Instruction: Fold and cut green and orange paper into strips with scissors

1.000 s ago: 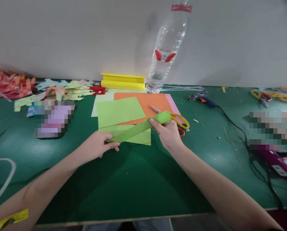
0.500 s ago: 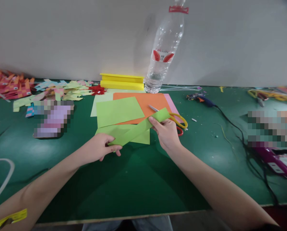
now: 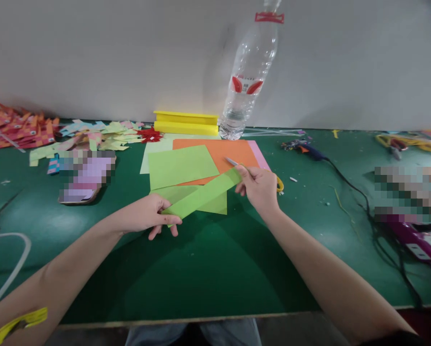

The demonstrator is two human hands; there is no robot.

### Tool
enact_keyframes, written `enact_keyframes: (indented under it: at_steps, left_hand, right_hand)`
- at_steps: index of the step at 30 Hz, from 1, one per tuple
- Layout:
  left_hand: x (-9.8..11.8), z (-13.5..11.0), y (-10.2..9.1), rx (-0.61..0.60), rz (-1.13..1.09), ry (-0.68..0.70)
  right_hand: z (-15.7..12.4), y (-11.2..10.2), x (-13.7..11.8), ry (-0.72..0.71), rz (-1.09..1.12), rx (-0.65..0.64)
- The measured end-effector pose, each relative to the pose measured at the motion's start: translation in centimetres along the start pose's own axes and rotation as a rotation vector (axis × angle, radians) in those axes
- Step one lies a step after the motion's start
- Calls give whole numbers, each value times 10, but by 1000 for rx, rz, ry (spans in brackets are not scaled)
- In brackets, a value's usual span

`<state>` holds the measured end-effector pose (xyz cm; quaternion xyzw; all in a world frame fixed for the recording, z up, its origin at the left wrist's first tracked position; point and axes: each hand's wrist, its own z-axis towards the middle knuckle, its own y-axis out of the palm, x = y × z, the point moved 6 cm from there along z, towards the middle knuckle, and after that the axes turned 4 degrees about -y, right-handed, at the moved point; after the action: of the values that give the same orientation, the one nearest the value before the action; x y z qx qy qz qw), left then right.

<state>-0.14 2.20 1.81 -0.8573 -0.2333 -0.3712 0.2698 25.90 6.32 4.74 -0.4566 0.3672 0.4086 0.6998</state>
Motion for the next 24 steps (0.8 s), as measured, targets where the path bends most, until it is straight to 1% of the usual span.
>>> enact_keyframes:
  at_steps: [2,4,5,6,8,10,12,13,14,16,17,18,21,22,24]
  left_hand:
    - [-2,2,-2,3,-14,7]
    - [-2,4,-1,17,-39,33]
    - [-1,5,0,38,-54,55]
    - [1,6,1,66,-70,85]
    - [6,8,7,130,-93,145]
    - [13,10,20,130,-135,233]
    - [16,12,35,80,-145,268]
    - [17,12,41,64,-164,278]
    - [18,13,48,21,-182,291]
    - [18,13,58,-50,-224,285]
    - [17,13,60,-72,-234,270]
    - [16,13,62,-83,-233,248]
    - [12,13,62,-113,-212,185]
    - [11,13,61,-132,-209,164]
    - [9,12,58,-160,-204,127]
  right_hand:
    - [2,-2,6,71,148,92]
    - [0,2,10,137,350,143]
    - [-2,7,9,172,448,126]
    - [-6,14,8,213,523,81]
    - [-20,31,0,264,611,-44]
    - [-39,48,-12,257,609,-196]
    - [-60,66,-24,234,561,-421]
    - [-71,76,-31,198,562,-567]
    - [-81,83,-38,160,578,-692]
    - [-89,88,-41,131,562,-753]
    - [-89,88,-42,114,541,-757]
    - [-86,87,-41,91,507,-731]
    - [-68,76,-35,16,389,-567]
    - [-61,71,-32,13,361,-504]
    - [-48,63,-23,52,346,-422]
